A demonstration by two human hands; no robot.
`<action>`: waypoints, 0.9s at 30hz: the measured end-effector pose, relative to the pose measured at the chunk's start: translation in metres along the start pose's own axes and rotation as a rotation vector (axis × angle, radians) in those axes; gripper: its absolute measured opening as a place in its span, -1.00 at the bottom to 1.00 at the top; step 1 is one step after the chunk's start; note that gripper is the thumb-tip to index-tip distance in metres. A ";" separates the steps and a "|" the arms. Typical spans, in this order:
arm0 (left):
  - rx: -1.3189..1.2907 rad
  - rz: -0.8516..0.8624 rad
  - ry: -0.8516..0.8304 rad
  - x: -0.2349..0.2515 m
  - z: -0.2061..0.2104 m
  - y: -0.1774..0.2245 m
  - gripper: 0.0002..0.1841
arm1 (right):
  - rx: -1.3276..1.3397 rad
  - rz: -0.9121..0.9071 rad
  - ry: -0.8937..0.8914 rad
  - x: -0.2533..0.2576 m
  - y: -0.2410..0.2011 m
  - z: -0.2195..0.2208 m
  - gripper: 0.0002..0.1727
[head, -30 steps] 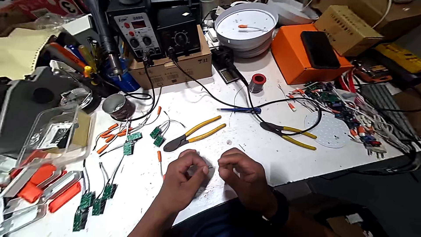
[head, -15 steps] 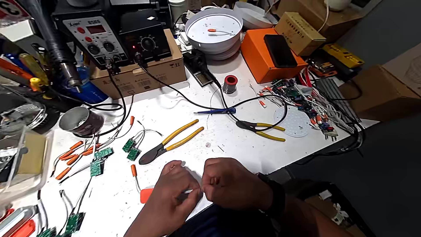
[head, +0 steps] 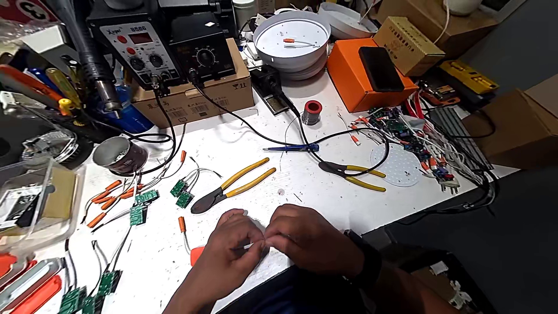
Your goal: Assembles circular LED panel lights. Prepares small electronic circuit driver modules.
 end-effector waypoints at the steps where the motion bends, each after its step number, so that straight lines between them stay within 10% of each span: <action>1: -0.006 -0.002 -0.010 0.001 0.001 0.000 -0.85 | 0.000 0.015 -0.020 0.001 0.001 0.000 -0.76; 5: -0.078 -0.031 -0.014 0.004 -0.001 0.003 -0.85 | 0.193 0.202 -0.133 0.008 0.008 -0.007 -0.70; 10: -0.261 -0.093 0.070 0.006 -0.010 -0.002 -0.86 | 0.326 0.269 0.139 0.026 0.027 -0.052 -0.74; 13: -0.242 -0.092 0.074 0.008 -0.008 -0.001 -0.87 | 0.080 0.243 0.301 0.060 0.032 -0.096 -0.82; 21: 0.029 -0.087 -0.011 0.001 0.006 -0.011 -0.84 | -1.066 0.415 0.335 0.219 0.112 -0.219 -0.19; 27: 0.016 -0.149 0.016 -0.002 0.001 -0.020 -0.81 | -1.249 0.396 0.203 0.233 0.131 -0.234 -0.78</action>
Point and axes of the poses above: each hand's wrist, its own x-axis towards the middle knuckle, its own z-axis out of the palm, y = z × x, the point moved 7 cm from there along x, towards the middle knuckle, and after that the axes turned 7 degrees about z, right-handed, at the moved point
